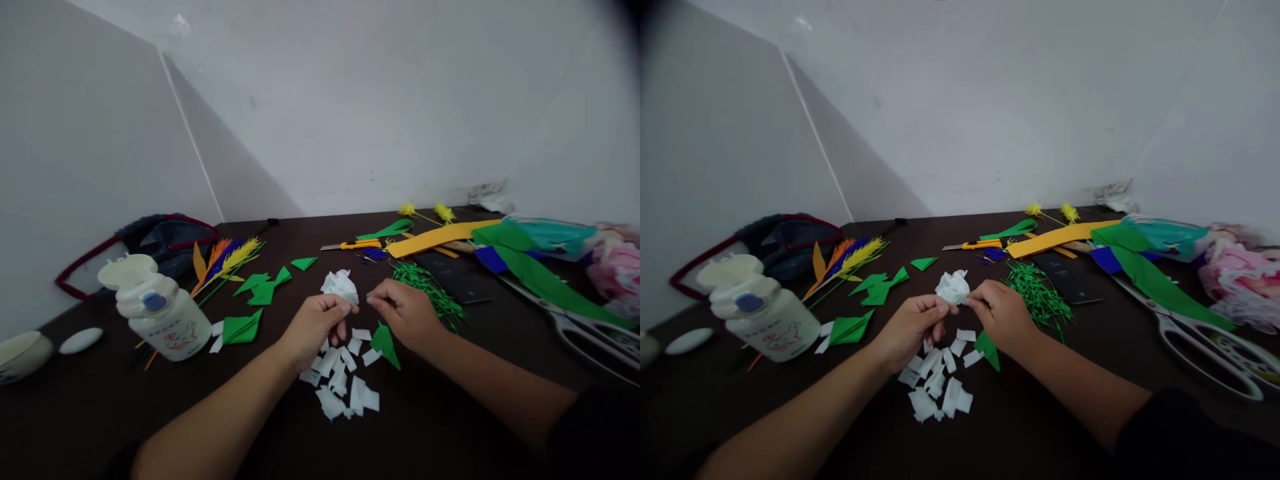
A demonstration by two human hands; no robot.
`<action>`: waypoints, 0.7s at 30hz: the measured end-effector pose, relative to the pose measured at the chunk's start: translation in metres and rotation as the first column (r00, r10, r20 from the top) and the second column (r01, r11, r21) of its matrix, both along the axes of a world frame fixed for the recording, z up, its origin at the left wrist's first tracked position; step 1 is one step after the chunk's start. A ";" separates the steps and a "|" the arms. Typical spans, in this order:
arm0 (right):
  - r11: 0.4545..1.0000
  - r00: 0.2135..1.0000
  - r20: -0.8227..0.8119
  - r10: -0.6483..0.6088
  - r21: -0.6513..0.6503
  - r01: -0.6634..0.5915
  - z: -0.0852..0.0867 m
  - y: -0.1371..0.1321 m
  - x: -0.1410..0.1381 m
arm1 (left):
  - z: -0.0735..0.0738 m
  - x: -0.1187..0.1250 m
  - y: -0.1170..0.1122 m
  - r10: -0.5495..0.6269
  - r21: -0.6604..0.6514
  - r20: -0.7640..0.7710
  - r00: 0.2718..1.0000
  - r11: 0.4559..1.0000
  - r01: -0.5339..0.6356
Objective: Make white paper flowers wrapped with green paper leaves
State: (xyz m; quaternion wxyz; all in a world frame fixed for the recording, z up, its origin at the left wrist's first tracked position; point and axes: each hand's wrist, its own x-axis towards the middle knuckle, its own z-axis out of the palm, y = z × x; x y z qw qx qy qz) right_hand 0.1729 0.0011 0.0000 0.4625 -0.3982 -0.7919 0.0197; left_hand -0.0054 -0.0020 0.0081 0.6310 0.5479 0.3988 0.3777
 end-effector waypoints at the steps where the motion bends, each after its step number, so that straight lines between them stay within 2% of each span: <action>1: 0.999 0.998 -0.039 0.039 -0.003 -0.039 0.000 0.000 -0.001 | -0.001 0.000 0.000 0.003 0.007 -0.017 1.000 1.000 -0.002; 3: 0.992 0.986 -0.116 0.123 0.019 -0.121 0.000 -0.002 -0.005 | -0.004 0.002 -0.001 -0.027 0.015 -0.017 0.999 1.000 0.027; 6: 0.984 0.966 -0.191 0.176 0.054 -0.169 -0.003 -0.004 -0.013 | -0.008 0.007 -0.003 -0.036 0.020 0.095 0.995 0.999 0.035; 9: 0.979 0.963 -0.177 0.201 0.079 -0.190 -0.005 -0.006 -0.018 | -0.011 0.012 -0.005 0.027 0.006 0.205 0.978 1.000 -0.029; 12: 0.970 0.962 -0.142 0.234 0.094 -0.222 -0.006 -0.007 -0.018 | -0.013 0.015 -0.006 0.065 0.008 0.235 0.970 0.998 -0.069; 17: 0.967 0.941 -0.229 0.251 0.017 -0.254 -0.005 -0.007 -0.018 | -0.016 0.015 -0.004 0.103 0.014 0.239 0.965 0.994 -0.109; 21: 0.948 0.908 -0.312 0.279 -0.063 -0.313 -0.001 -0.009 -0.019 | -0.016 0.013 -0.003 0.010 -0.013 0.307 0.952 1.000 -0.007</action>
